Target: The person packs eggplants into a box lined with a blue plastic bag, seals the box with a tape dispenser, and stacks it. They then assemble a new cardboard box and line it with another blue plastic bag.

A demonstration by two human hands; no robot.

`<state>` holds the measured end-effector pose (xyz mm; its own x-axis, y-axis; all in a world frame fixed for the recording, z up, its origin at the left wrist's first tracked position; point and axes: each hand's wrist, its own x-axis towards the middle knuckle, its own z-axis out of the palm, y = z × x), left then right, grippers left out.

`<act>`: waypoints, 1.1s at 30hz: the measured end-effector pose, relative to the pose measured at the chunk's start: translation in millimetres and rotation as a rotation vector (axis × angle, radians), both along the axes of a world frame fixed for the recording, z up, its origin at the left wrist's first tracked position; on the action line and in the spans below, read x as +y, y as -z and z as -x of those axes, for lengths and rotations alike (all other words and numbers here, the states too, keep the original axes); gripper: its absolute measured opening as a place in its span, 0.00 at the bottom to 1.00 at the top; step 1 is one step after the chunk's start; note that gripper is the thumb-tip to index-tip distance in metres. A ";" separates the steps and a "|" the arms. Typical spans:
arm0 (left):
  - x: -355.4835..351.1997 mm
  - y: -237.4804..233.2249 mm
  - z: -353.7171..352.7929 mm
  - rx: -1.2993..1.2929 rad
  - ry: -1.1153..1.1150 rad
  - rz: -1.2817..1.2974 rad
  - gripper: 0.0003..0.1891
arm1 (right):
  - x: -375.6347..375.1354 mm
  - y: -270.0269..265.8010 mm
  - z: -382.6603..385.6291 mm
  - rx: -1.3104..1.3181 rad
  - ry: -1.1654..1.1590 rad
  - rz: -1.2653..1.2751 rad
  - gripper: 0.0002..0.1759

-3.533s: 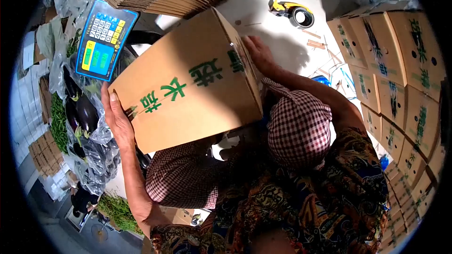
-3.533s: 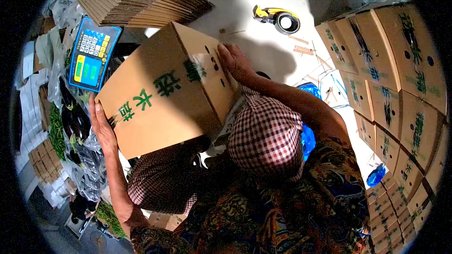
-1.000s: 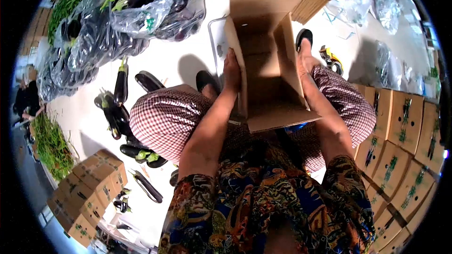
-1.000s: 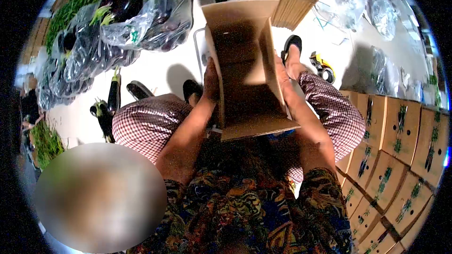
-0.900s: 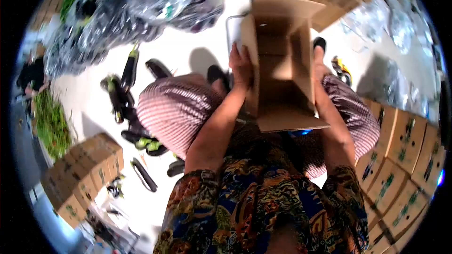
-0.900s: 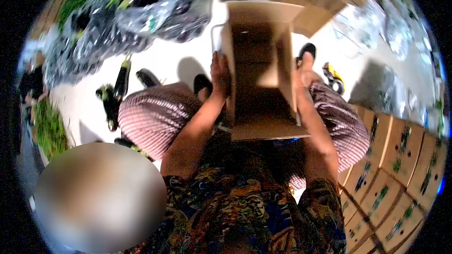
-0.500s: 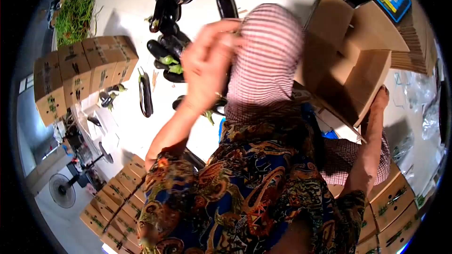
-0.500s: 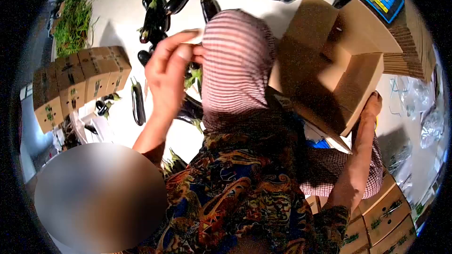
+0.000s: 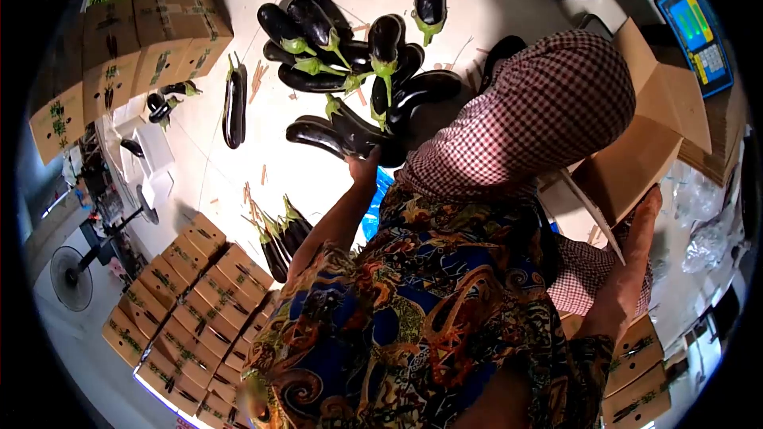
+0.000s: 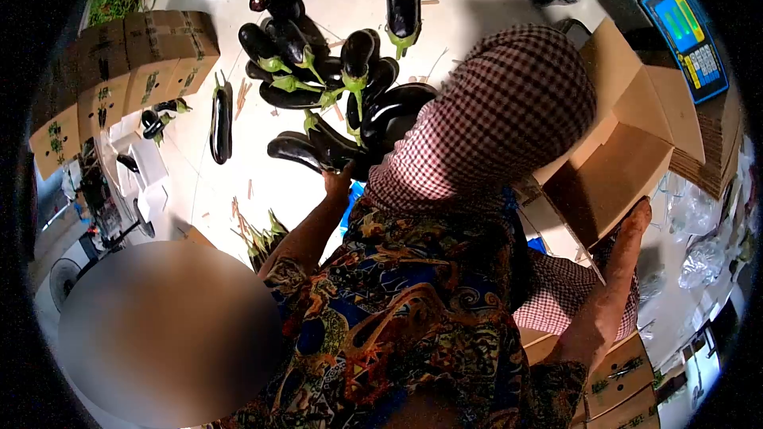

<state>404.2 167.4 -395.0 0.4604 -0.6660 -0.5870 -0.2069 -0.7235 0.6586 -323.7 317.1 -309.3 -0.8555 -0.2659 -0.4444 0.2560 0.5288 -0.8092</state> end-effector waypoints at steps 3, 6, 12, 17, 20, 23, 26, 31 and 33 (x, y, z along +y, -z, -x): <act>-5.6 -14.4 23.8 0.265 -0.222 -0.208 0.32 | -4.2 -1.9 1.3 0.002 -0.044 -0.042 0.23; -13.8 -3.9 30.3 0.505 -0.381 -0.218 0.31 | -2.7 1.6 -1.2 0.006 -0.072 -0.079 0.24; -49.9 25.5 58.6 0.834 -0.397 -0.218 0.27 | -2.9 6.5 -2.9 -0.001 -0.136 -0.135 0.25; -155.3 42.5 134.2 1.074 -0.598 -0.047 0.25 | 2.3 5.9 1.8 0.013 -0.156 -0.147 0.25; -213.7 14.2 158.8 1.098 -0.533 0.026 0.16 | 2.4 7.3 1.6 0.015 -0.163 -0.165 0.26; -214.7 22.0 153.3 0.850 -0.272 0.016 0.14 | 0.9 6.8 1.6 0.023 -0.165 -0.170 0.26; -160.2 7.6 97.6 0.043 0.208 0.265 0.22 | 5.4 5.8 1.1 0.026 -0.169 -0.190 0.27; -72.7 -2.4 -76.2 -0.971 0.102 0.282 0.37 | 7.3 0.5 3.1 0.034 -0.214 -0.222 0.28; -40.9 32.7 -130.1 -0.589 -0.134 -0.204 0.46 | 4.6 -1.2 0.6 0.038 -0.230 -0.228 0.28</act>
